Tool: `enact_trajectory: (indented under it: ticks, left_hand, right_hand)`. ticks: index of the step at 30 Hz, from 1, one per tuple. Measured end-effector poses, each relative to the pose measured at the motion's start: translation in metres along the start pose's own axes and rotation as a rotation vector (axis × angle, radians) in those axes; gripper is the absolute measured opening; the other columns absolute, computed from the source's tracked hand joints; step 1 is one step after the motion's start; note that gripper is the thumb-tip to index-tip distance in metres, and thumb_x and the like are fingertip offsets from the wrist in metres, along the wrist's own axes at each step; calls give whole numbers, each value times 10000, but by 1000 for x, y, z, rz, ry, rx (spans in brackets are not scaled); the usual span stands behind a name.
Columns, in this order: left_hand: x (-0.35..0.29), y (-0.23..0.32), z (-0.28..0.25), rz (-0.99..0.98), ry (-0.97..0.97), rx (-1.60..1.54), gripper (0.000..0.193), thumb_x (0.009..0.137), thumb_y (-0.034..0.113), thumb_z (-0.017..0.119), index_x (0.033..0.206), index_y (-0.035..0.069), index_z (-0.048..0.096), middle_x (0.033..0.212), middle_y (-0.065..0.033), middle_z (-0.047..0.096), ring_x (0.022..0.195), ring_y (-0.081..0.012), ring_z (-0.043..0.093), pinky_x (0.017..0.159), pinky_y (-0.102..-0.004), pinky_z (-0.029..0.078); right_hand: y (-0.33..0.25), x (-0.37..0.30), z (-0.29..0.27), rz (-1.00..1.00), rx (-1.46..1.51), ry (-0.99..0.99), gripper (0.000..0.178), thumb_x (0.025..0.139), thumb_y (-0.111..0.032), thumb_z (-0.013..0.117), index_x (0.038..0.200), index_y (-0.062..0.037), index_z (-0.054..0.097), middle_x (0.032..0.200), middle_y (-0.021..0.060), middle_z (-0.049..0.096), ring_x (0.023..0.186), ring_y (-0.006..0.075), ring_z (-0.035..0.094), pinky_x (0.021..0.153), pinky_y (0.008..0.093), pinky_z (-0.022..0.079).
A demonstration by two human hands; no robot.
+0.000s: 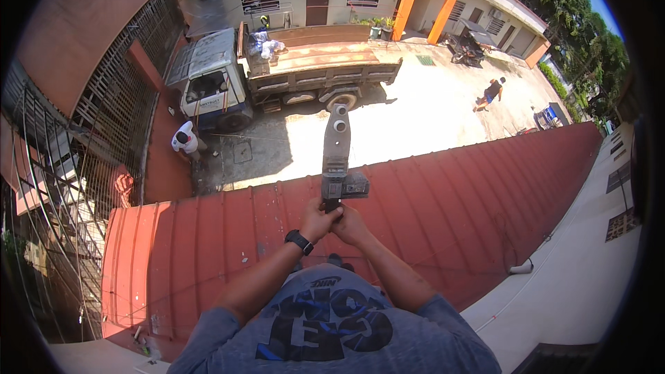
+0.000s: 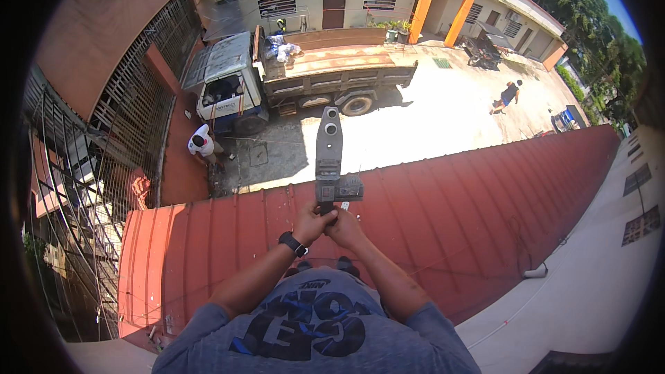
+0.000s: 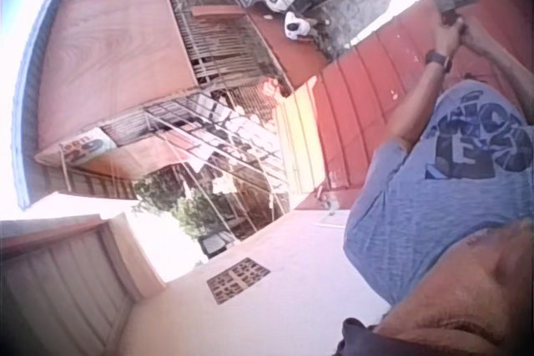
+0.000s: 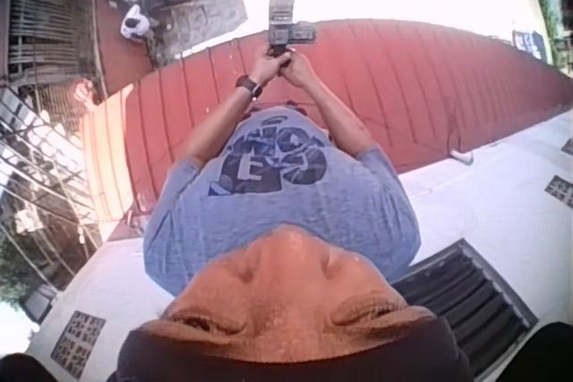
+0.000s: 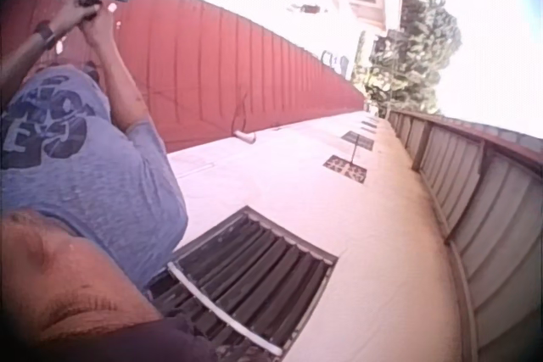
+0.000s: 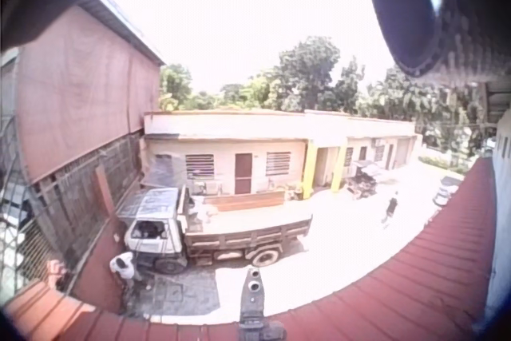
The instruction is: The person measures and cuts white PVC pipes on a rooftop, then fits and secures them to a wall using a power tool. They handle pipe sections, fittings, and tools including a pipe cutter and drill.
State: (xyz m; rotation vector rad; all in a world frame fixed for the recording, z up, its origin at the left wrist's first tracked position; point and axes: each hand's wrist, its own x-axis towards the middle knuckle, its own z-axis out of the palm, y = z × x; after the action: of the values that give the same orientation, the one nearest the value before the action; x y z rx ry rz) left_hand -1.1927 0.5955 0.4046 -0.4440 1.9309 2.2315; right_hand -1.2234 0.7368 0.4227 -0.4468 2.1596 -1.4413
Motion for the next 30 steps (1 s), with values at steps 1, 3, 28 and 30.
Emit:
enact_trajectory:
  ticks: [1,3,28,30]
  left_hand:
    - [-1,4,-1,-36,-25,42,443,922,97,728,1330,8,582,1221,-161,669,1068,-224,674,862,-328,574]
    - [-2,4,-1,78,-59,90,477,935,149,725,1362,5,572,1268,-185,650,1130,-242,654,900,-348,565]
    - [-336,-388,-230,-1018,-65,882,378,932,266,587,1253,87,674,1189,-191,711,1052,-343,716,818,-484,574]
    - [-309,-357,-203,-1171,166,619,379,924,253,589,1252,85,675,1185,-191,714,1039,-343,720,824,-476,572]
  right_hand:
    - [-4,-1,-3,37,28,-36,346,841,-104,765,1149,1,648,942,126,724,865,187,718,746,337,569]
    - [18,-2,-6,-1,263,-21,310,860,-103,762,1122,10,641,912,109,711,831,184,709,729,327,568]
    - [87,-22,-118,67,1033,608,227,923,-244,751,1066,-112,634,980,38,666,915,181,643,808,384,505]
    - [89,-21,-116,75,1031,646,218,923,-248,751,1053,-114,638,974,40,669,910,183,643,810,384,505]
